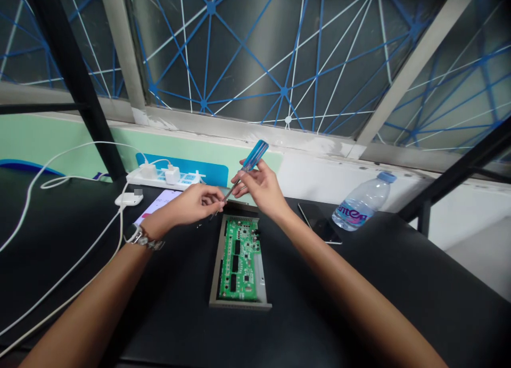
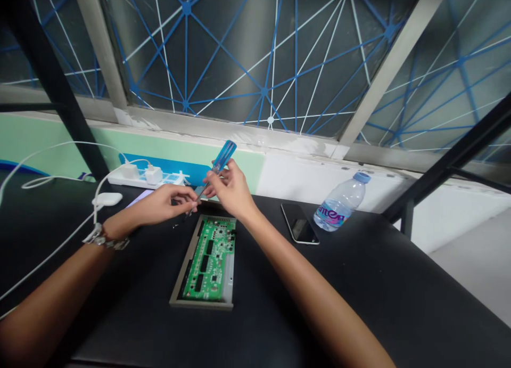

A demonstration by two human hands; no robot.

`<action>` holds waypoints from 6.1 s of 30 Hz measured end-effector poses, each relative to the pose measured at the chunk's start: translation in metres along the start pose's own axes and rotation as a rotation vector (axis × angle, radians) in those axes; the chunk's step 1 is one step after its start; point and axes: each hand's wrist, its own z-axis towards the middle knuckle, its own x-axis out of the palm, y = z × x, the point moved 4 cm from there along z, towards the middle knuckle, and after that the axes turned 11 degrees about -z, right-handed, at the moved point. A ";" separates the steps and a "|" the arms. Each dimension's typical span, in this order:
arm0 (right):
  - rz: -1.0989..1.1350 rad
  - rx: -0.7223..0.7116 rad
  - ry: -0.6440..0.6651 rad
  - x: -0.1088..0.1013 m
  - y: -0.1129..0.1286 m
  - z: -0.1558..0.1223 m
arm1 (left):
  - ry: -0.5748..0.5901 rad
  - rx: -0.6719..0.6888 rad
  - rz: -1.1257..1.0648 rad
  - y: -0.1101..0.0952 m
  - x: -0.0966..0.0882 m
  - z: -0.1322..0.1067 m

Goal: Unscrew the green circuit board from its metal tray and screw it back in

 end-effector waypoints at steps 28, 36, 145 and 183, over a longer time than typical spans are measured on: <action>0.103 0.058 -0.162 -0.025 -0.010 -0.018 | 0.017 -0.076 0.036 0.005 0.005 0.000; 0.228 0.202 -0.379 -0.073 -0.037 -0.090 | 0.038 0.013 0.156 0.010 0.027 0.003; -0.411 0.063 0.111 -0.051 -0.012 -0.021 | -0.167 0.126 -0.490 0.014 0.090 0.045; -0.301 0.185 0.311 -0.060 -0.006 -0.024 | -0.142 0.163 -0.486 0.005 0.092 0.044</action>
